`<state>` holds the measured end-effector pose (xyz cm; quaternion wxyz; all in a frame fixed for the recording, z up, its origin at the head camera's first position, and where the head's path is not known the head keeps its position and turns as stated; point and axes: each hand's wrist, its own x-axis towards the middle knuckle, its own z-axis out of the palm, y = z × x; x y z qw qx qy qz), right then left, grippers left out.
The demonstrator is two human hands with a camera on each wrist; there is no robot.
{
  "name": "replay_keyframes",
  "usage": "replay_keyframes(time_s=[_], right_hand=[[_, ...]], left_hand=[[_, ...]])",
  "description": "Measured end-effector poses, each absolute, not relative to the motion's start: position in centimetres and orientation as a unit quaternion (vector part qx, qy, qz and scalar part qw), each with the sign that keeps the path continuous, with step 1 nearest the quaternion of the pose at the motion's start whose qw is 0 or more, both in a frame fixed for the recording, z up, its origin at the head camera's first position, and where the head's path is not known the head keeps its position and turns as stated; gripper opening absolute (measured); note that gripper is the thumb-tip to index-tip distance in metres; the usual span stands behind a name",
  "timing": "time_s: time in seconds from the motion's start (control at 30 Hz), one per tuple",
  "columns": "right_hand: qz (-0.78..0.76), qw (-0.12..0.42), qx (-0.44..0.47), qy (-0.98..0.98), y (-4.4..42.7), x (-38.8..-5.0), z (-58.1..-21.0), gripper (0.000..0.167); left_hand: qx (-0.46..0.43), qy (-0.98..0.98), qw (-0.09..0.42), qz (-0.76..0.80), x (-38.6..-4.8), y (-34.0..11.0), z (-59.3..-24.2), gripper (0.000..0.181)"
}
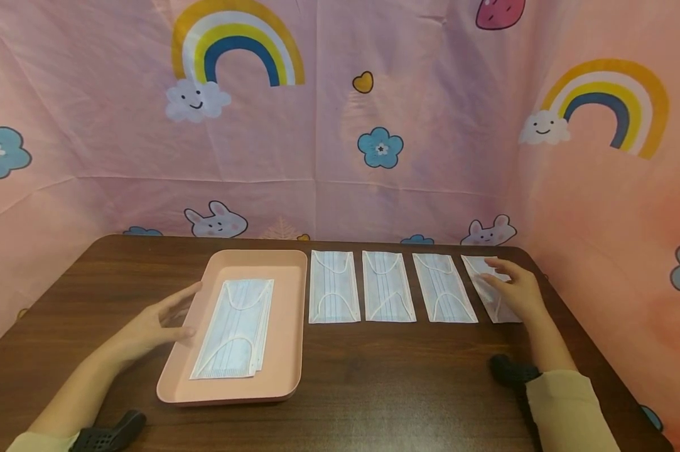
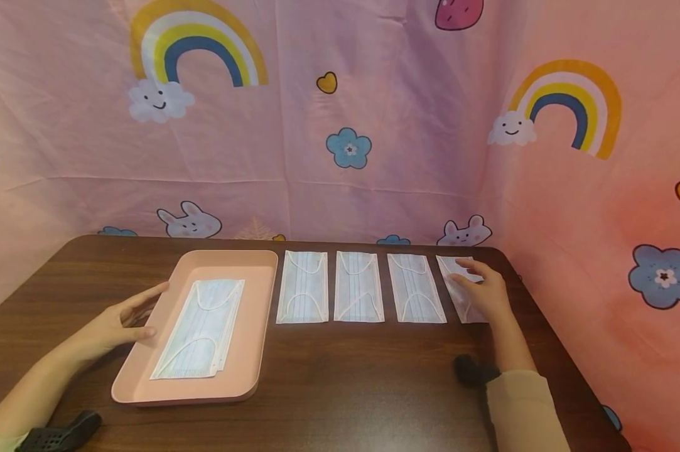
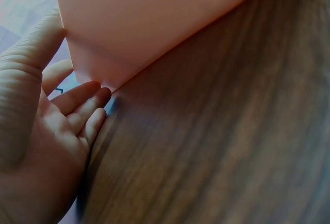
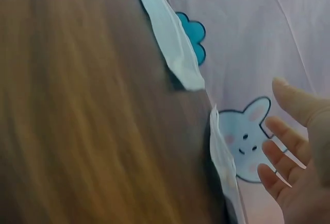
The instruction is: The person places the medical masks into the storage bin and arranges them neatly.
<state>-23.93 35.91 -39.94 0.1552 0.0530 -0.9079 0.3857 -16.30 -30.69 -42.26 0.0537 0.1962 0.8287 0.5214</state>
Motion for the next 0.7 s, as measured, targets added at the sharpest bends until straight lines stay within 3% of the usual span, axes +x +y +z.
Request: replay_keyframes(time_s=[0.37,0.7], right_hand=[[0.388,0.144,-0.014,-0.910,39.0,-24.3,-41.5,0.050],[0.363,0.123,-0.019,-0.923,40.5,-24.6,-42.1,0.053]], left_hand=[[0.195,0.830,0.051,0.520,-16.3,-30.6,-42.4,0.078],[0.188,0.842,0.053,0.503,-16.3,-30.7,-42.4,0.078]])
